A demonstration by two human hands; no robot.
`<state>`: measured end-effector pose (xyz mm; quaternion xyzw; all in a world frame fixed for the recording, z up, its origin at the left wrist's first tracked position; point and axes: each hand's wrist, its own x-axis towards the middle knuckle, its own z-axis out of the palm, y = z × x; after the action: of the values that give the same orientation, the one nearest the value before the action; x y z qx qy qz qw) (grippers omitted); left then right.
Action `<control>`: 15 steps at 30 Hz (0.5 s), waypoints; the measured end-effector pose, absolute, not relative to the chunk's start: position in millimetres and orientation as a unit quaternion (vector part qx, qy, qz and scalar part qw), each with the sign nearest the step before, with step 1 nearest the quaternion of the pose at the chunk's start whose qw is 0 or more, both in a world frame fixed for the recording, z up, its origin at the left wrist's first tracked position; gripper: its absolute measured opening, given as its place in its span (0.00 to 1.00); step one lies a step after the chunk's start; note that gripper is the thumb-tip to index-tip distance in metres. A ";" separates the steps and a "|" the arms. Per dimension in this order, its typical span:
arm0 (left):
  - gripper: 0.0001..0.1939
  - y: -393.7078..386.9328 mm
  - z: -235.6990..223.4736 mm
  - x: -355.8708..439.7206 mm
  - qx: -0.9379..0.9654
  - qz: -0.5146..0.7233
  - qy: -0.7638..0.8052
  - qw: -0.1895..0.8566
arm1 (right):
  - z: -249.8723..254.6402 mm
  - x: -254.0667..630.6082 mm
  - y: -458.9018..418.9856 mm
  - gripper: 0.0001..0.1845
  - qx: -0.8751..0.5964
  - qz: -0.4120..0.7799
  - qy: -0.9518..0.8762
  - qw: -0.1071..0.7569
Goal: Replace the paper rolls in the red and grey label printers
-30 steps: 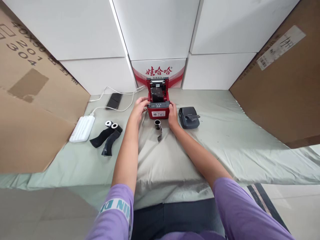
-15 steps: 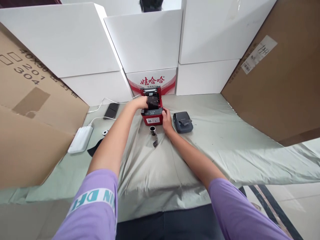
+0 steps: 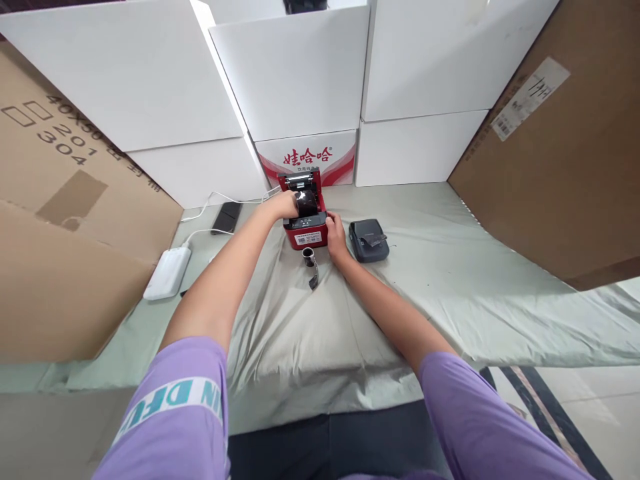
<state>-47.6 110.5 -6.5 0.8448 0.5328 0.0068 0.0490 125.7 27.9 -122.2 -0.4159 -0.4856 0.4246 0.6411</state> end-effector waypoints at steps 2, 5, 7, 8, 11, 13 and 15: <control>0.19 101.9 -5.1 -51.6 0.842 0.010 0.539 0.035 | -121.2 124.6 27.4 0.23 -0.409 0.433 -0.492 0.635; 0.20 97.6 -2.7 -52.0 0.830 0.016 0.555 0.052 | -121.1 123.6 28.2 0.24 -0.406 0.440 -0.496 0.629; 0.23 99.5 -0.2 -48.9 0.809 0.000 0.583 0.071 | -121.5 123.6 28.9 0.25 -0.404 0.443 -0.495 0.628; 0.24 101.2 1.3 -47.0 0.798 -0.011 0.598 0.078 | -121.7 123.8 29.2 0.25 -0.403 0.445 -0.495 0.628; 0.24 105.8 6.4 -44.0 0.778 -0.025 0.621 0.087 | -121.5 124.2 29.2 0.27 -0.404 0.446 -0.493 0.629; 0.22 106.2 11.1 -45.5 0.782 -0.011 0.618 0.084 | -121.0 124.1 28.7 0.28 -0.407 0.446 -0.490 0.629; 0.19 102.4 18.6 -49.4 0.796 0.035 0.598 0.087 | -120.4 124.0 28.3 0.28 -0.408 0.445 -0.490 0.629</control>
<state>-49.4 102.4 18.6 0.7959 0.5982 0.0349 0.0867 124.0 28.3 -120.4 -0.4077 -0.4901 0.4450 0.6289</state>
